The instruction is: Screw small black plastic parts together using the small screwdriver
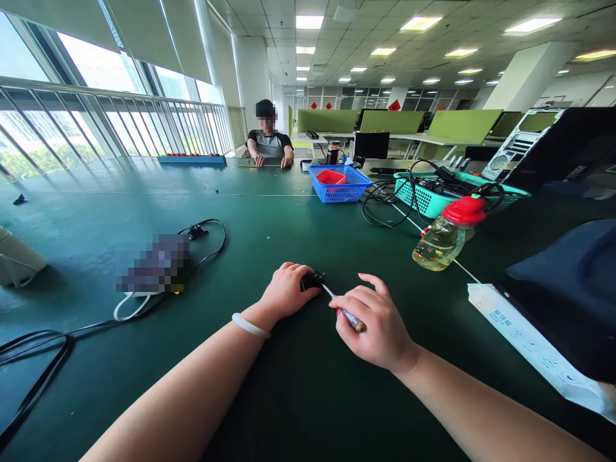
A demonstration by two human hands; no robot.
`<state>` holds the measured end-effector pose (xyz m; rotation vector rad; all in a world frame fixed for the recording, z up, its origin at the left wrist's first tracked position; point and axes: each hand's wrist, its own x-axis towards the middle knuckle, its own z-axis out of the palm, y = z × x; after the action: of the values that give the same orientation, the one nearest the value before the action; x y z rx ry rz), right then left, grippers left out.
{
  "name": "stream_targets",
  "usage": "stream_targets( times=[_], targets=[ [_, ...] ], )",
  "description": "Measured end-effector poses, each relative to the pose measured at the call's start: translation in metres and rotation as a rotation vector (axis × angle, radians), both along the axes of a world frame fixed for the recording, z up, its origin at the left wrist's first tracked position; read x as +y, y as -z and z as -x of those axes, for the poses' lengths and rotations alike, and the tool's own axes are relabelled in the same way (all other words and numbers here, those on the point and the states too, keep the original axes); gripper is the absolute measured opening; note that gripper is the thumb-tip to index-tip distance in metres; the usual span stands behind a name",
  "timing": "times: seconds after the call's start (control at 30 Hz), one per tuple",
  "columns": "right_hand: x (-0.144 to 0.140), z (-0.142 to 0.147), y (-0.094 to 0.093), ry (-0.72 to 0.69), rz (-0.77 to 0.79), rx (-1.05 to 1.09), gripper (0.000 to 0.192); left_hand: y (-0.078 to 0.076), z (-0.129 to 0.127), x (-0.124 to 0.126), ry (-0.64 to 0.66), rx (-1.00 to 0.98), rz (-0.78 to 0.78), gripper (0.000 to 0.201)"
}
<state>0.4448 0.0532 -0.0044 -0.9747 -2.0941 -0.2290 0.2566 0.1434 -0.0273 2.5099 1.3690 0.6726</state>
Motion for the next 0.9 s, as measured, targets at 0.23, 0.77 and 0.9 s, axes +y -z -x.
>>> stream_targets(
  times=[0.23, 0.77, 0.9],
  targets=[
    [0.001, -0.002, 0.000, 0.001, 0.024, 0.023, 0.017, 0.001, 0.000, 0.000, 0.005, -0.005, 0.002, 0.029],
    [0.029, -0.024, 0.016, 0.057, 0.477, 0.670, 0.017, -0.001, 0.003, 0.002, 0.034, -0.017, 0.042, 0.032],
    [0.039, -0.025, 0.023, 0.006, 0.649, 0.922, 0.016, -0.003, 0.002, 0.001, 0.042, -0.033, 0.028, 0.030]
  ],
)
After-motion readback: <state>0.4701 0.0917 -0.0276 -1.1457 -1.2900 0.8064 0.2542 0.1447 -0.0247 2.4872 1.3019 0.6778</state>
